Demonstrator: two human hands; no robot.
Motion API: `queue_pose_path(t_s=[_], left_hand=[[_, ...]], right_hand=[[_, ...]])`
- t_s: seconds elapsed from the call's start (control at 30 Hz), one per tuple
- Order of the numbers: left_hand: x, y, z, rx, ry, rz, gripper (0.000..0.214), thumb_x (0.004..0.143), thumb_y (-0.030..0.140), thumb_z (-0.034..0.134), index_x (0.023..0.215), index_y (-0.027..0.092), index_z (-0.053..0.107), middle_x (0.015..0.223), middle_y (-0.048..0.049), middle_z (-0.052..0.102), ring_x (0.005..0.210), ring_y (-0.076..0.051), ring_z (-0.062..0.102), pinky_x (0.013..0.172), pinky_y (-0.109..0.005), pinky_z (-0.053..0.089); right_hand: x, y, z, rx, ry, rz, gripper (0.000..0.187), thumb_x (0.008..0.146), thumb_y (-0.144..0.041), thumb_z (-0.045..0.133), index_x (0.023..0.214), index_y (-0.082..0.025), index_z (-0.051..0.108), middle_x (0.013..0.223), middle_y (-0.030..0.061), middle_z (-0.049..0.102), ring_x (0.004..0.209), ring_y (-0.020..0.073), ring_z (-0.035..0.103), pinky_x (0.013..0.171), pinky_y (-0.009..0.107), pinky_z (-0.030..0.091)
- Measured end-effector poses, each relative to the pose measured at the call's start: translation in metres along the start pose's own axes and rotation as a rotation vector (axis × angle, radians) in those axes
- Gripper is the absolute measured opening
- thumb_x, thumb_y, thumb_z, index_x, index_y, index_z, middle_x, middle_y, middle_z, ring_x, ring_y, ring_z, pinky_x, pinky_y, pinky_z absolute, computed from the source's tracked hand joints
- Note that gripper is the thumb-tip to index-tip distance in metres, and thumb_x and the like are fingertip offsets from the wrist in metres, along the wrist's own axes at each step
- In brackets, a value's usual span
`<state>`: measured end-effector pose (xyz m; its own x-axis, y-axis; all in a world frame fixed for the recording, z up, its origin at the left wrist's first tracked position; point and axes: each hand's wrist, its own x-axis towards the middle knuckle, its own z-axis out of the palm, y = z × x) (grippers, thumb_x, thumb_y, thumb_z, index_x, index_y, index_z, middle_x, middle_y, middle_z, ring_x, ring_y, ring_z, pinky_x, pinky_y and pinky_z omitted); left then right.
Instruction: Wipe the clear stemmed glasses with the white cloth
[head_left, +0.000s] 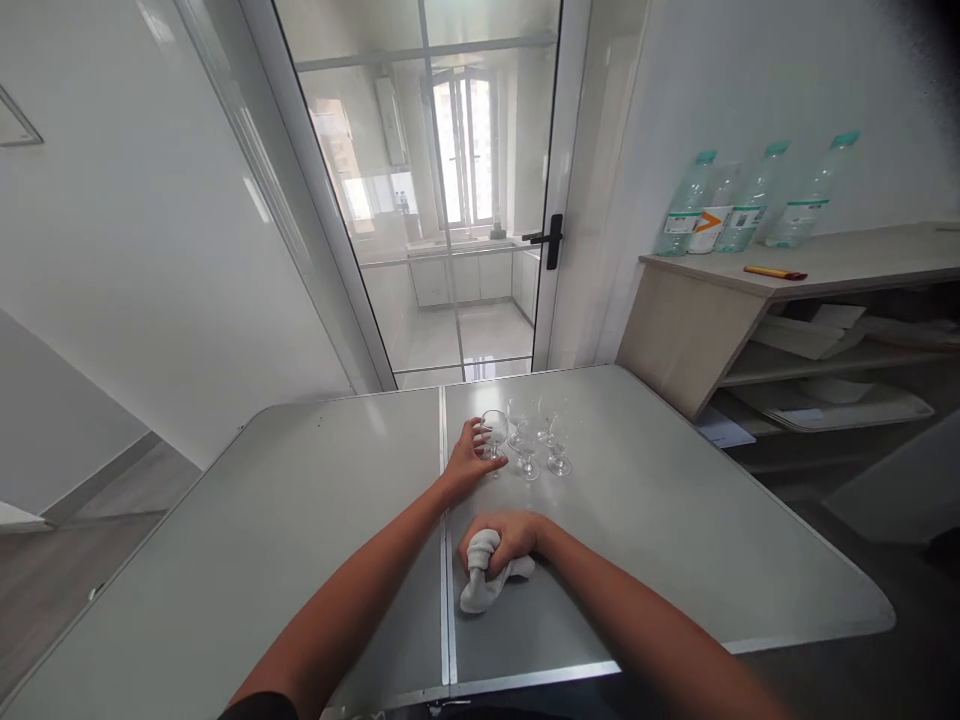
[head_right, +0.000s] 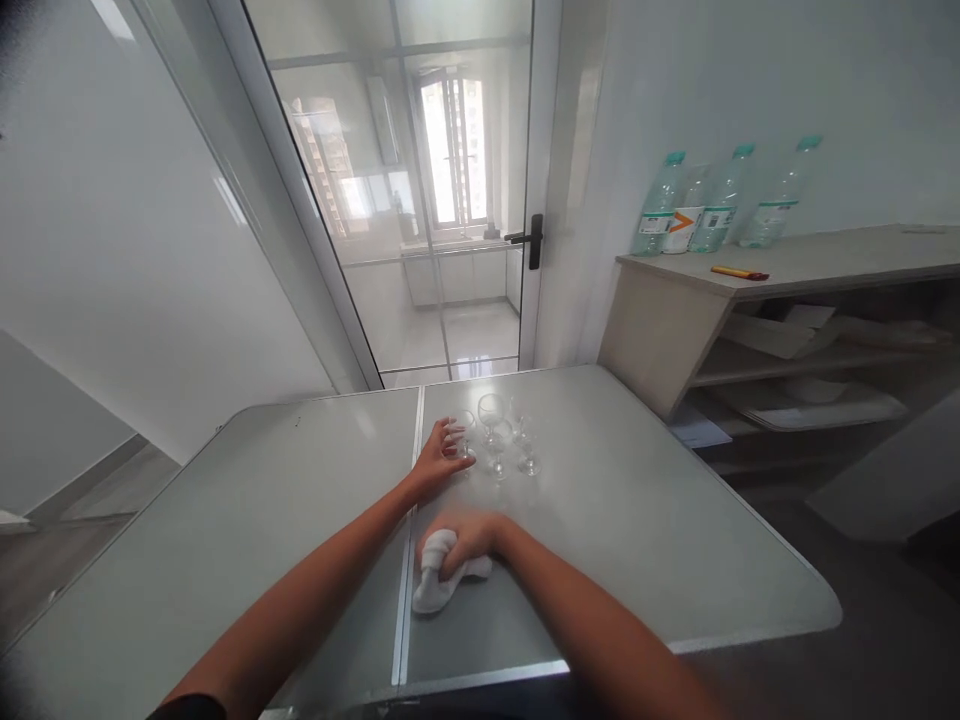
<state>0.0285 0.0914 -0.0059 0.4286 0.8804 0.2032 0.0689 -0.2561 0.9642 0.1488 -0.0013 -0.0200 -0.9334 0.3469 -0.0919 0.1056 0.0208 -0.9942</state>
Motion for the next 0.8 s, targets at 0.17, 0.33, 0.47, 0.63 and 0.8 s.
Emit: queue_pose_path(t_s=[0.17,0.33,0.47,0.63,0.8], left_hand=[[0.006,0.006,0.011,-0.128,0.002,0.031,0.062,0.074,0.036,0.088,0.124,0.022,0.053,0.12,-0.0138,0.068,0.093,-0.02,0.072,0.083,-0.038,0.056],[-0.003,0.023,-0.027,-0.126,0.131,0.08,0.06,0.077,0.038,0.085,0.125,0.021,0.052,0.12,-0.0138,0.07,0.096,-0.02,0.073,0.087,-0.04,0.059],[-0.019,0.031,-0.125,0.031,0.359,0.083,0.061,0.076,0.04,0.084,0.125,0.022,0.052,0.123,-0.012,0.07,0.099,-0.021,0.073,0.093,-0.043,0.058],[-0.06,0.024,-0.254,0.207,0.643,-0.007,0.064,0.067,0.038,0.087,0.119,0.019,0.055,0.116,-0.0127,0.071,0.088,-0.02,0.072,0.087,-0.042,0.058],[-0.093,0.007,-0.301,0.267,0.795,-0.056,0.063,0.066,0.04,0.084,0.117,0.019,0.053,0.115,-0.0126,0.071,0.085,-0.021,0.071,0.08,-0.04,0.059]], right_hand=[[-0.002,-0.003,0.002,-0.027,-0.011,0.01,0.044,0.063,-0.042,0.088,0.091,-0.013,0.071,0.082,-0.001,0.066,0.078,0.0146,0.06,0.074,0.025,0.049],[-0.002,-0.007,0.005,0.006,-0.012,-0.031,0.039,0.062,-0.037,0.087,0.087,-0.012,0.07,0.078,-0.0017,0.065,0.073,0.0128,0.056,0.071,0.025,0.048],[-0.001,-0.01,0.007,-0.003,-0.004,-0.039,0.033,0.062,-0.032,0.083,0.085,-0.012,0.071,0.075,-0.0022,0.063,0.071,0.0127,0.055,0.067,0.024,0.046],[0.003,-0.011,0.01,0.036,0.004,-0.036,0.028,0.061,-0.029,0.08,0.082,-0.013,0.069,0.074,-0.0026,0.062,0.069,0.0123,0.054,0.065,0.024,0.044],[0.003,-0.001,0.009,0.049,0.003,-0.05,0.026,0.06,-0.027,0.079,0.081,-0.013,0.069,0.073,-0.0027,0.061,0.069,0.0122,0.053,0.064,0.024,0.043]])
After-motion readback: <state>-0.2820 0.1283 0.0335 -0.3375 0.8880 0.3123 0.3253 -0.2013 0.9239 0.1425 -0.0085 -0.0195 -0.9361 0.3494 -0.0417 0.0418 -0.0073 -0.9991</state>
